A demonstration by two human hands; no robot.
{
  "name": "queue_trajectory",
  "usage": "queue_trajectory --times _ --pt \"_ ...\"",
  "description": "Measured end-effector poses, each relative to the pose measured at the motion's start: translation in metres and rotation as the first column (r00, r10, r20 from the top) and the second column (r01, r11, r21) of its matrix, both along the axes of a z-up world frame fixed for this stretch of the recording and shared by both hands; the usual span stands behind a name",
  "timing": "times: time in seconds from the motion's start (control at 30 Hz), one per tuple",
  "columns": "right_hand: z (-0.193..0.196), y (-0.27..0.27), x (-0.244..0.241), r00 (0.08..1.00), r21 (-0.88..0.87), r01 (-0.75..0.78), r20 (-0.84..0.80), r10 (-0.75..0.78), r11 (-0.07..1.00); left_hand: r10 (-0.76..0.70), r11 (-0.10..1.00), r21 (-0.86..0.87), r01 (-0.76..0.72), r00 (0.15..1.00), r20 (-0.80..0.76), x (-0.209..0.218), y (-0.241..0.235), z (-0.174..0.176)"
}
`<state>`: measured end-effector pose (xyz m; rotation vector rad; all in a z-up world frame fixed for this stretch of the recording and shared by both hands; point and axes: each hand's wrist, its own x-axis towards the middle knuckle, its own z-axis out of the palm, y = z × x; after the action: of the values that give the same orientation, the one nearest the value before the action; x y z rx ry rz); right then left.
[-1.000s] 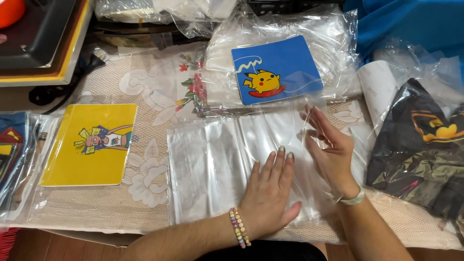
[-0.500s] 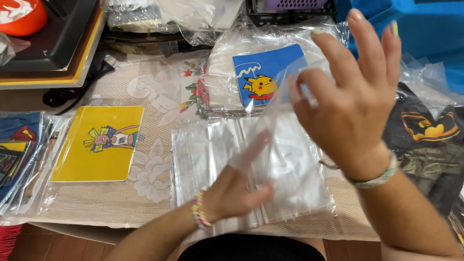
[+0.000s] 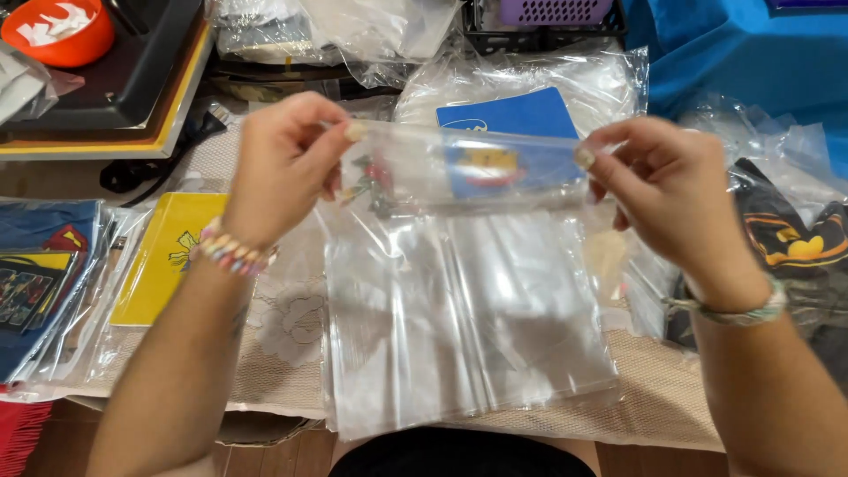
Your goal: Separating plastic sleeves and preparing to package printed cards or mousepads.
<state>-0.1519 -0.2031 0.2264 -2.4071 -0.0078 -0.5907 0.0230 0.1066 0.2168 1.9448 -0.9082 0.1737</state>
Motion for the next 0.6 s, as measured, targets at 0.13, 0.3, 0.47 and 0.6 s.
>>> queue_trajectory --times 0.13,0.3,0.47,0.6 --pt "-0.068 -0.008 0.01 0.976 0.28 0.147 -0.199 -0.092 0.949 0.006 0.99 0.137 0.025 0.974 -0.228 0.03 -0.03 -0.043" --pt "-0.163 -0.029 0.008 0.945 0.526 0.285 -0.295 -0.143 0.801 -0.219 0.93 0.244 0.275 0.948 -0.232 0.073 -0.042 -0.123" --pt "-0.182 -0.031 -0.004 0.823 0.437 0.439 -0.546 -0.157 0.785 -0.113 0.857 0.514 0.034 0.986 0.122 0.066 -0.038 -0.184" --pt "-0.167 -0.024 -0.005 0.739 0.353 0.49 -0.653 -0.165 0.797 -0.304 0.803 0.587 0.103 0.918 0.256 -0.043 -0.05 -0.196"
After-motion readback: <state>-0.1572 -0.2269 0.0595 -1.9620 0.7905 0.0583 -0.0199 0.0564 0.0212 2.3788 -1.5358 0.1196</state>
